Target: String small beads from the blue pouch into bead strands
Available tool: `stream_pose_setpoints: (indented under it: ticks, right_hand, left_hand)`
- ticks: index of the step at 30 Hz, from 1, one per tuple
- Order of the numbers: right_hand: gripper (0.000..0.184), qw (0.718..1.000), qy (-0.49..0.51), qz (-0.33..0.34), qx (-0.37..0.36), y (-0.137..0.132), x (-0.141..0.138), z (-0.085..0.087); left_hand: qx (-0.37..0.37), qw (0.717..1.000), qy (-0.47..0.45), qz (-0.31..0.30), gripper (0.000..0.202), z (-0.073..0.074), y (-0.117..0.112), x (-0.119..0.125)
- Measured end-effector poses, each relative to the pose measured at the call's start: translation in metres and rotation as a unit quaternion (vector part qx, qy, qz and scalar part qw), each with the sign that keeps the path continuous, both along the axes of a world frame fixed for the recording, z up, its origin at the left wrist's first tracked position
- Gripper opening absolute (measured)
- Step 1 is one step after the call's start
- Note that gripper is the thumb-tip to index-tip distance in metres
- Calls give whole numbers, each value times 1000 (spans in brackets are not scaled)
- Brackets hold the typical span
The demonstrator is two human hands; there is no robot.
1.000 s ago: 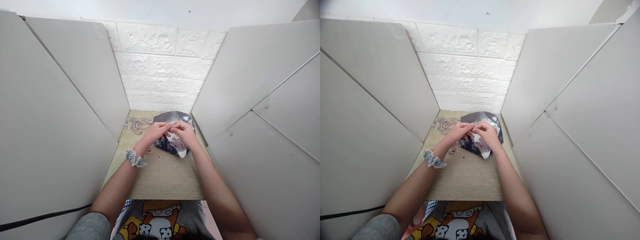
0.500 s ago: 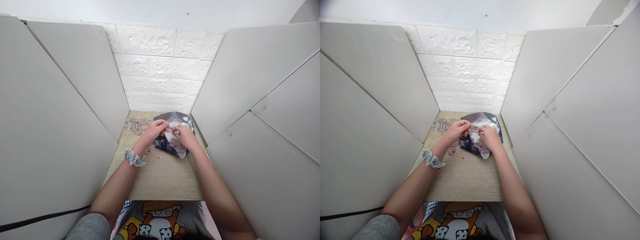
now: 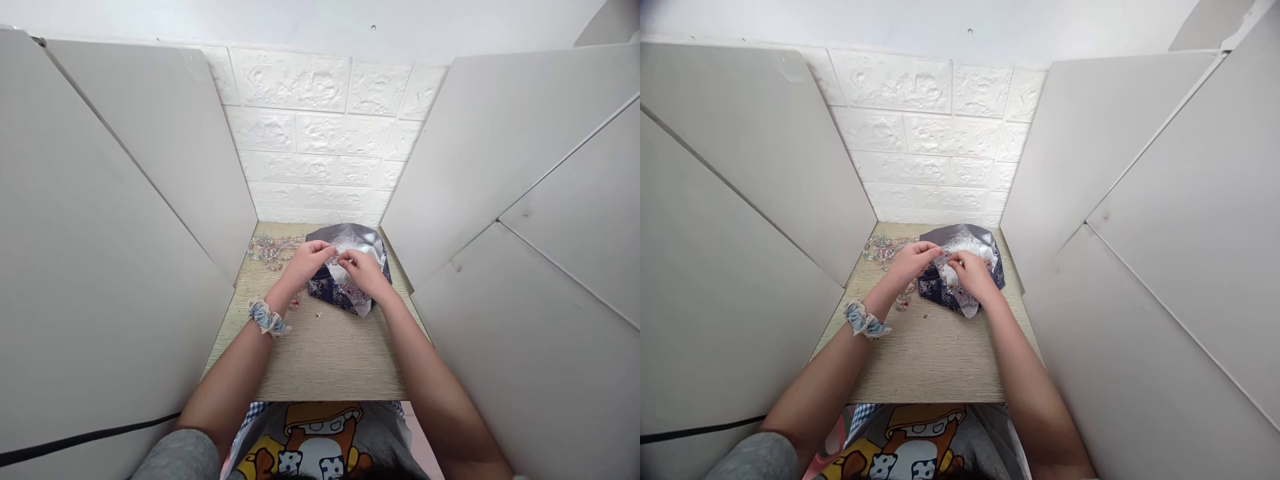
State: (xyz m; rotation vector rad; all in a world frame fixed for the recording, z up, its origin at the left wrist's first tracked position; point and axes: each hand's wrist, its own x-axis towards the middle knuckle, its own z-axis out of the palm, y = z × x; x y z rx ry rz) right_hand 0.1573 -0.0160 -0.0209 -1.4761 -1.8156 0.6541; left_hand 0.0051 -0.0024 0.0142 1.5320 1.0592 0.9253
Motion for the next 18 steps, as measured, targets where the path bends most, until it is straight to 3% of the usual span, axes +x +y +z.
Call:
stream_pose_setpoints:
  ticks: [3, 7, 11, 18]
  right_hand:
    - [17, 975, 219, -8, -37, 0, -2, 6]
    - [18, 898, 430, 23, -91, -1, -4, 8]
    - [18, 854, 503, 45, -121, -3, -6, 9]
    - [18, 839, 528, 44, -124, -3, -9, 9]
  left_hand:
    - [34, 999, 16, -9, 27, -3, 1, 1]
    - [62, 998, 19, -15, 29, -5, 2, 2]
    - [85, 996, 34, -8, 33, -3, 0, 2]
    - [96, 992, 75, -13, 31, 1, -5, 2]
